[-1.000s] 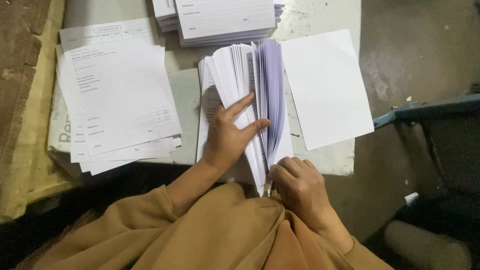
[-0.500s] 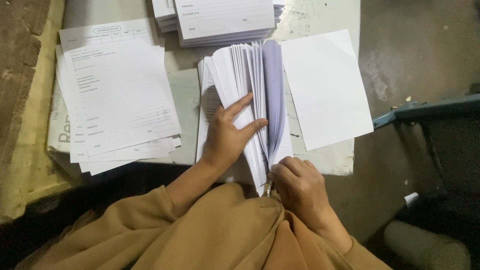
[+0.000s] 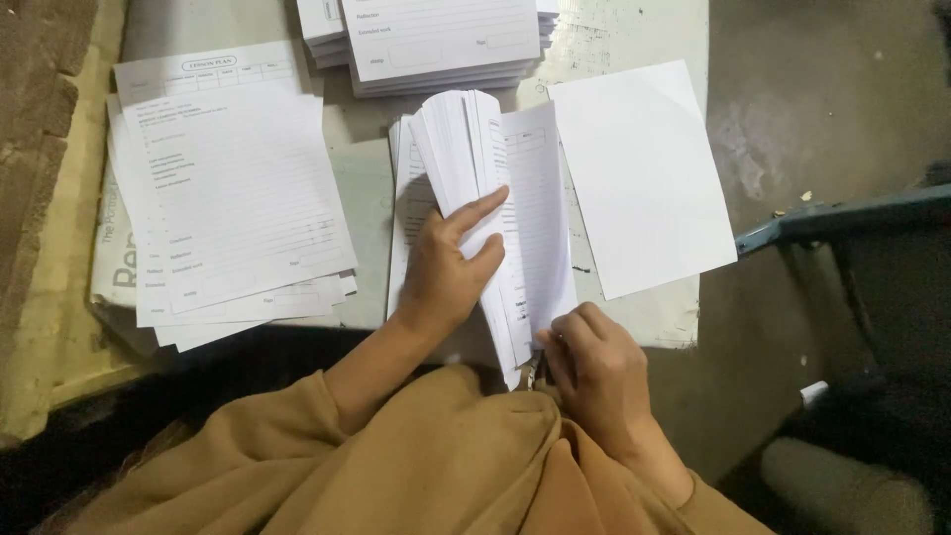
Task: The person is flipping through stacks of printed sheets, aligning them, and stacking them on a table.
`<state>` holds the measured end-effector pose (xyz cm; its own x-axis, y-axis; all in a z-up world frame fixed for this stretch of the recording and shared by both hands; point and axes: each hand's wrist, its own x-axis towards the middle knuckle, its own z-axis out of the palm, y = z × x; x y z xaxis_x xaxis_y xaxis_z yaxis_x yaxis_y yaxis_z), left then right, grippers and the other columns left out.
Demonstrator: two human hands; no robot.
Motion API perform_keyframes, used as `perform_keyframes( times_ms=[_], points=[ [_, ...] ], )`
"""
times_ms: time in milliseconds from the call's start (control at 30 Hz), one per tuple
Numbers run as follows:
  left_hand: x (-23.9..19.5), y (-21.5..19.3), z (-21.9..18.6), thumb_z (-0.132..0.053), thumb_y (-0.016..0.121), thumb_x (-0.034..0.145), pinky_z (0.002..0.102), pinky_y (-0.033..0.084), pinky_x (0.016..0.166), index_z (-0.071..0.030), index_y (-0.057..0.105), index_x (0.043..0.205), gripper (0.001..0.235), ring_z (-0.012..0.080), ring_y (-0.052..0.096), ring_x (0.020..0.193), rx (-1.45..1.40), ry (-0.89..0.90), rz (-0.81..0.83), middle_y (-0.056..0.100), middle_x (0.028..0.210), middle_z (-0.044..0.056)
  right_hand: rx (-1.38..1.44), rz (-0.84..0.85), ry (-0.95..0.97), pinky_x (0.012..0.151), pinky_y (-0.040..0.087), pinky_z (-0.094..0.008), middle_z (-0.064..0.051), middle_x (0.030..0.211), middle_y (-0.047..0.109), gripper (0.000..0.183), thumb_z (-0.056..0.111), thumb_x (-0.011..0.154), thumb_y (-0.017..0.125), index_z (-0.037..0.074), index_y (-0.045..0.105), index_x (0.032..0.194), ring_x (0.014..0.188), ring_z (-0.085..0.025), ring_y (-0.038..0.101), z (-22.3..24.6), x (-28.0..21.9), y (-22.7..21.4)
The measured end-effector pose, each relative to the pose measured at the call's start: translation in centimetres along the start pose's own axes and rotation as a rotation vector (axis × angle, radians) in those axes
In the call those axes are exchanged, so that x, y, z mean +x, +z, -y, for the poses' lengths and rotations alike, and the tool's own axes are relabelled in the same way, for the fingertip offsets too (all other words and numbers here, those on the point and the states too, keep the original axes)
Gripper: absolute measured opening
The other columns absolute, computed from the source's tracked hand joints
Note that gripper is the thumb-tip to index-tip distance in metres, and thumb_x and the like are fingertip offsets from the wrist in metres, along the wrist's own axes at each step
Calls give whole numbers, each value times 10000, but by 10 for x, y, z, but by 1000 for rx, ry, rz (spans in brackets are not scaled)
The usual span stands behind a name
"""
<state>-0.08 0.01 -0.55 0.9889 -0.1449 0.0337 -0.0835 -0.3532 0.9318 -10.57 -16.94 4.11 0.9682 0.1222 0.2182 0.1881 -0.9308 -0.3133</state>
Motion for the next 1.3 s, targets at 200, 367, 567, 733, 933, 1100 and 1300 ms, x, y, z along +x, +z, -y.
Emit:
perform_keyframes(
  times_ms=[200,367,567,733,933,1100,1300],
  points=[
    [2,-7,-26,-444,833,721,440,506,868,-206,586,1345,712,407,641,1032,-52,9,-51,613,1038,260,96,-84,-288,499,435,-281,12,671,542,178,163,897,613,143,641,723,558,-187,560,-5,4,11],
    [3,-9,-30,-467,844,700,477,507,870,-155,569,1356,777,439,628,1052,-46,2,-43,600,1060,286,115,-91,-331,496,419,-287,6,662,535,186,169,903,619,149,644,720,568,-191,555,2,11,3],
    [0,-8,-23,-461,820,737,453,502,893,-155,565,1363,742,425,628,1067,-46,-8,-28,600,1036,283,123,-98,-355,493,416,-294,-10,652,527,202,158,913,613,138,628,713,556,-205,544,0,11,4],
    [-2,-9,-21,-416,827,745,451,499,901,-109,576,1346,720,417,635,1059,-78,17,-46,602,1034,281,127,-94,-346,484,411,-293,-6,645,529,203,153,911,616,137,631,710,548,-203,546,-1,9,6],
    [-2,-9,-16,-386,833,747,437,496,912,-101,564,1353,722,407,629,1090,-84,23,-30,614,1084,264,112,-82,-323,490,423,-294,-13,642,542,201,157,911,604,135,633,713,549,-207,556,-2,8,6],
    [-3,-8,-15,-130,736,825,493,444,977,-73,436,1449,695,450,551,1181,-65,21,-8,556,1248,307,76,-40,-125,477,458,-327,-11,644,549,158,217,876,643,143,626,738,543,-233,578,1,4,0],
    [1,-16,-30,-2,583,886,188,555,728,-172,348,1463,646,41,412,478,-141,148,29,401,1516,149,-47,112,343,452,396,-371,15,742,551,382,462,924,545,107,562,784,572,-189,521,-5,-6,2]
  ],
)
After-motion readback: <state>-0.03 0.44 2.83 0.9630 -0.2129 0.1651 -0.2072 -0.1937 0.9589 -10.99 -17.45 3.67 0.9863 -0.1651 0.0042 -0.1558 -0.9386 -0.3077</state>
